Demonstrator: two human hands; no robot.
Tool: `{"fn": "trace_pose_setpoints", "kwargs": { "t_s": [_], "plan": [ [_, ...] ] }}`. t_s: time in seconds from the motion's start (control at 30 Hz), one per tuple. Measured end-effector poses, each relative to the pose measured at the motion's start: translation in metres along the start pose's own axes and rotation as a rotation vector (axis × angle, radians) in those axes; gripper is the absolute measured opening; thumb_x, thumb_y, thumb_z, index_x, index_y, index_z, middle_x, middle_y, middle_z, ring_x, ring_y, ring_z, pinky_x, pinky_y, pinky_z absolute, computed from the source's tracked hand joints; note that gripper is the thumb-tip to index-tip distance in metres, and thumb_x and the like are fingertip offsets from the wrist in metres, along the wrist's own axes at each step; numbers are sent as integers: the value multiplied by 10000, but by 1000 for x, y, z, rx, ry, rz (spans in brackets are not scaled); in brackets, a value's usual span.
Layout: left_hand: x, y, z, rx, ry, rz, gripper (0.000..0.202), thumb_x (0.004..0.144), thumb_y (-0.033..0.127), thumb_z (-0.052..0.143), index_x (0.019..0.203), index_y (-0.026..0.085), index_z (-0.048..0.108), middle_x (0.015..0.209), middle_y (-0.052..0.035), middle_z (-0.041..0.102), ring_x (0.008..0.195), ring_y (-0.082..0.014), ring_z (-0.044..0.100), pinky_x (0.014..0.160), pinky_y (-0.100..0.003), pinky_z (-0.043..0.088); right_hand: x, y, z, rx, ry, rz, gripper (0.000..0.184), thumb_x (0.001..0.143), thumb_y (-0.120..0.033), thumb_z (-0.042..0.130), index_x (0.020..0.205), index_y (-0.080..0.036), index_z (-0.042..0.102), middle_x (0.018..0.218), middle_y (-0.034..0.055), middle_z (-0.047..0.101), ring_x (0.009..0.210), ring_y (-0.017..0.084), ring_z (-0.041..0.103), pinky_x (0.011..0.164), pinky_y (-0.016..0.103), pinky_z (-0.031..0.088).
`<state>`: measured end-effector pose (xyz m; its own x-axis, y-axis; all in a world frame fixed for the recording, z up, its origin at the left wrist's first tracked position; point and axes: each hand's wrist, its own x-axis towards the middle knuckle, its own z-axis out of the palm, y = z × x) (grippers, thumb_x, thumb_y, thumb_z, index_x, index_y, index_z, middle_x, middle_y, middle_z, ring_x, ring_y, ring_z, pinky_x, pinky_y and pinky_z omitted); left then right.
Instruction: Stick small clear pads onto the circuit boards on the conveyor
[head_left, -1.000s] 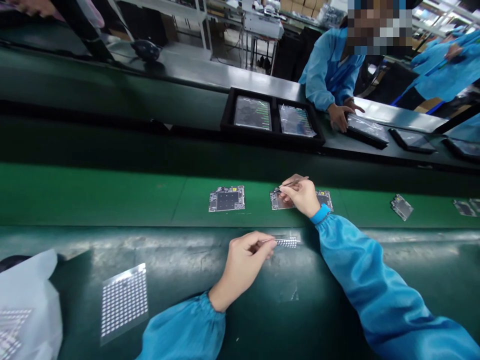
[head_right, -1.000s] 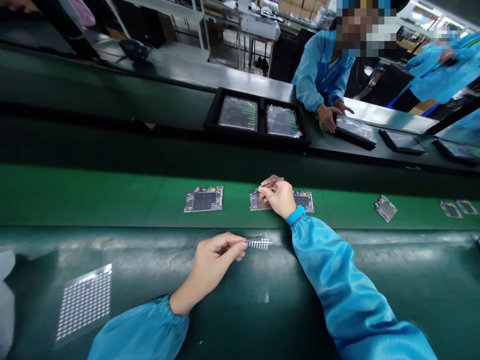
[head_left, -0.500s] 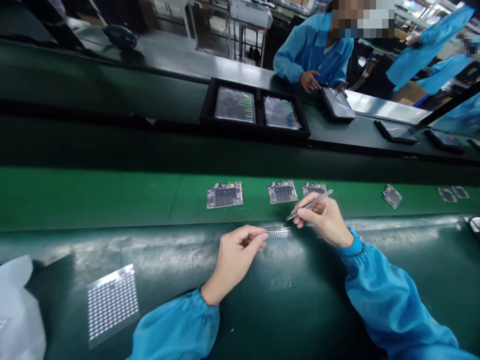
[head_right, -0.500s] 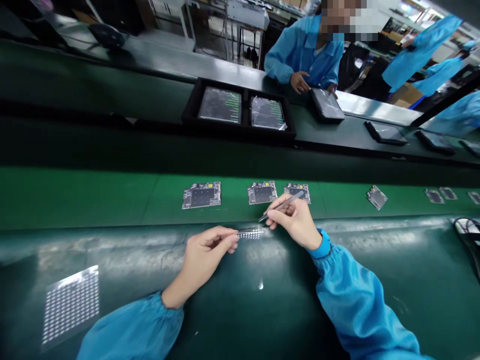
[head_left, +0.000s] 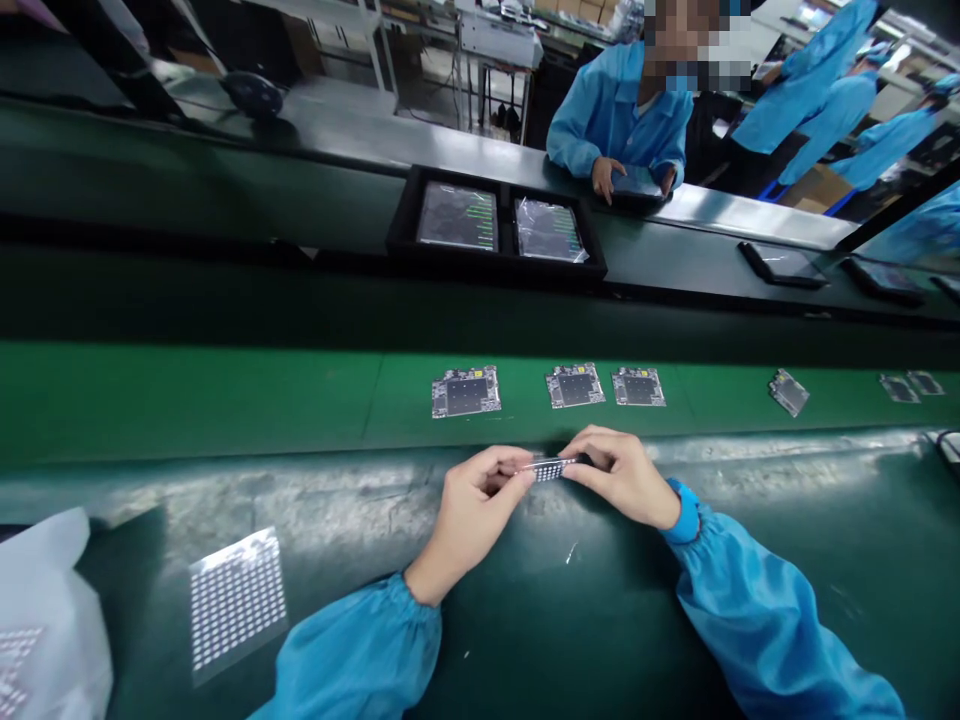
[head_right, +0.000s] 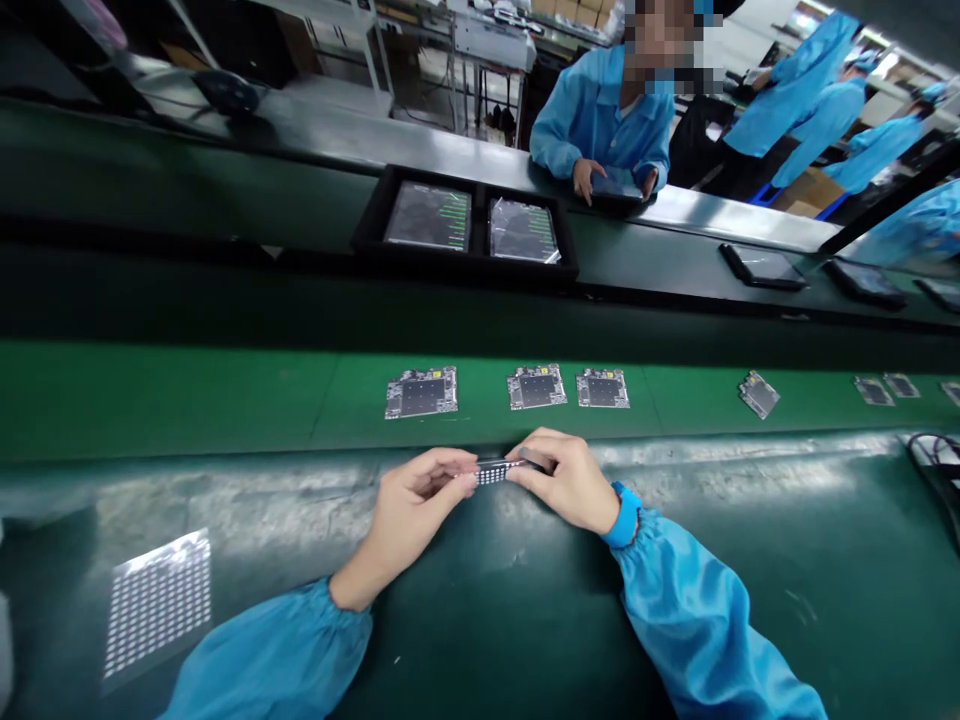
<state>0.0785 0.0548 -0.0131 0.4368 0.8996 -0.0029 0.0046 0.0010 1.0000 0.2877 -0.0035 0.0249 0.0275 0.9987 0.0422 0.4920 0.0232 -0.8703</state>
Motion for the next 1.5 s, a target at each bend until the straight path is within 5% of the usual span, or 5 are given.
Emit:
{"fn": "trace_pose_setpoints", "kwargs": {
  "t_s": [0.47, 0.73, 0.97, 1.13, 1.5],
  "plan": [
    [0, 8, 2, 70, 1, 119, 50, 794, 212, 751, 805, 183, 790, 789, -61, 779, 693, -187, 729, 621, -260, 585, -1, -8, 21, 31, -30, -19, 230, 908, -443, 685, 865, -226, 747, 827, 44, 699, 684, 175, 613, 653, 309, 481],
    [-1, 2, 2, 88, 38, 94, 58, 789, 186, 745, 811, 191, 799, 753, -46, 772, 655, -170, 712, 591, -249, 573, -3, -4, -2, 336, 234, 12, 497, 1021, -553, 409, 861, -207, 728, 849, 65, 625, 628, 166, 586, 606, 332, 511],
    [-1, 2, 2, 93, 26, 63, 65, 801, 206, 743, 821, 185, 802, 753, -53, 770, 665, -172, 712, 581, -246, 548, -2, -19, -8, 673, 104, 98, 269, 936, -470, 654, 908, -207, 702, 890, 60, 690, 744, 202, 707, 667, 372, 620],
    [-1, 2, 2, 76, 30, 51, 67, 806, 208, 739, 820, 184, 800, 764, -57, 772, 664, -174, 706, 571, -250, 542, -5, -27, -7, 526, 86, 111, 141, 829, -253, 798, 932, -194, 721, 834, 57, 752, 745, 215, 747, 728, 378, 643],
    [-1, 0, 2, 66, 37, 49, 70, 803, 204, 743, 828, 178, 804, 765, -54, 771, 649, -167, 695, 569, -247, 537, -4, -32, -4, 231, 149, 146, 182, 843, -309, 748, 725, -171, 756, 773, 79, 755, 681, 197, 729, 608, 311, 626]
  ]
}}
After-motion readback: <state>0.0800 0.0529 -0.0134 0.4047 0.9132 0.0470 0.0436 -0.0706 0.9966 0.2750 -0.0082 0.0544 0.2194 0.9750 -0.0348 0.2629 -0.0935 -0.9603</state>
